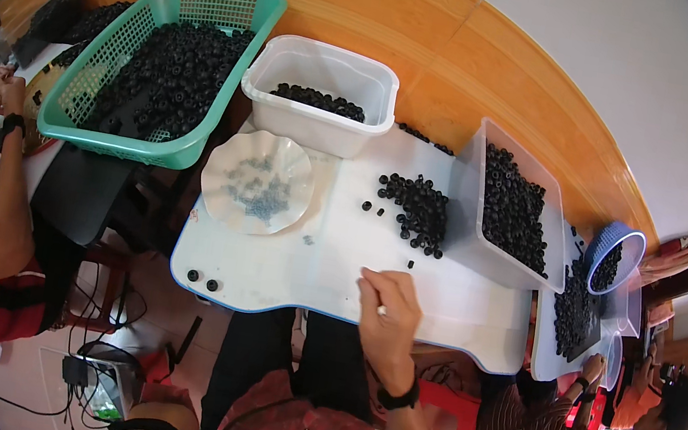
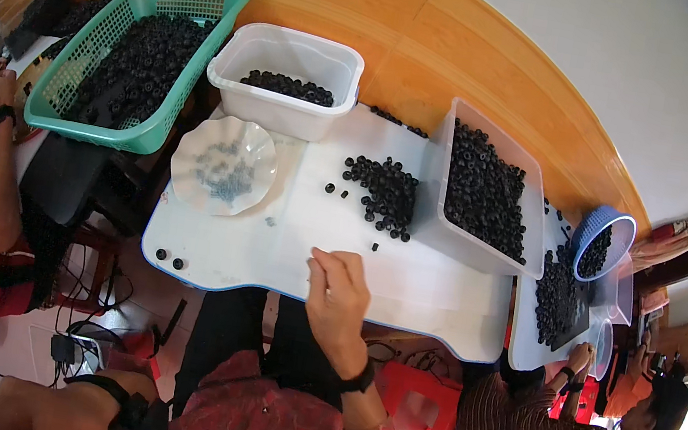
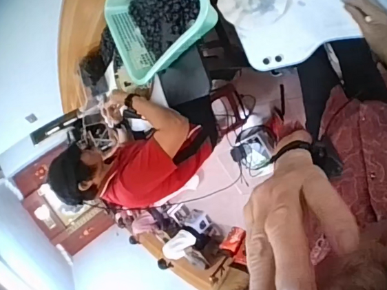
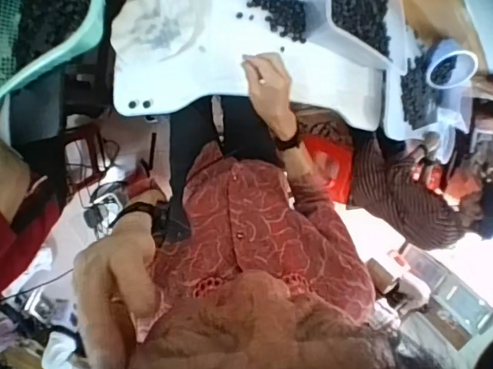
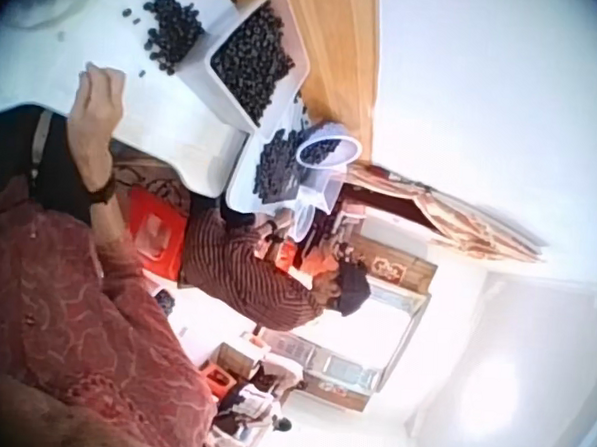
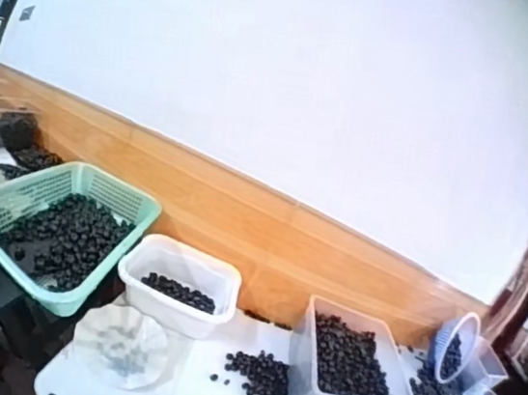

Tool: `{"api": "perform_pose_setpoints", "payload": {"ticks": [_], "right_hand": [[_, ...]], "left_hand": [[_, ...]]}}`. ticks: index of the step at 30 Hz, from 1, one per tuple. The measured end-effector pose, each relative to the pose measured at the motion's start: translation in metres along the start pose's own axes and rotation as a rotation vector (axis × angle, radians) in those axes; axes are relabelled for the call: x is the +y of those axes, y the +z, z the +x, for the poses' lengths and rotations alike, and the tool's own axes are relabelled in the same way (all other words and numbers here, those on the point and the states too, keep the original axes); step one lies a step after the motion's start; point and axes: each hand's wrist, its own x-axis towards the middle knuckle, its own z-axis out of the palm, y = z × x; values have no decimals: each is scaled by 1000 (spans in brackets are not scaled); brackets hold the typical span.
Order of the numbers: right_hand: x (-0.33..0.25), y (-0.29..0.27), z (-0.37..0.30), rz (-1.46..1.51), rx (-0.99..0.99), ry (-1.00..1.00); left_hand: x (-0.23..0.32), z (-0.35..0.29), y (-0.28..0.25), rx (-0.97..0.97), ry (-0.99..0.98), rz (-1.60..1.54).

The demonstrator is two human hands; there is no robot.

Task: Inspecting and sorting small black plastic components on a white work table.

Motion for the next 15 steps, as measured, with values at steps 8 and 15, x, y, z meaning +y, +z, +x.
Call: {"api": "perform_pose_setpoints", "payload": {"ticks": [8, 15], "right_hand": [[35, 68, 11, -122, -225, 23], [27, 85, 18, -305, -364, 105]], "left_hand": [[-26, -52, -14, 371, 26, -90], [-73, -106, -62, 759, -386, 136]]}}
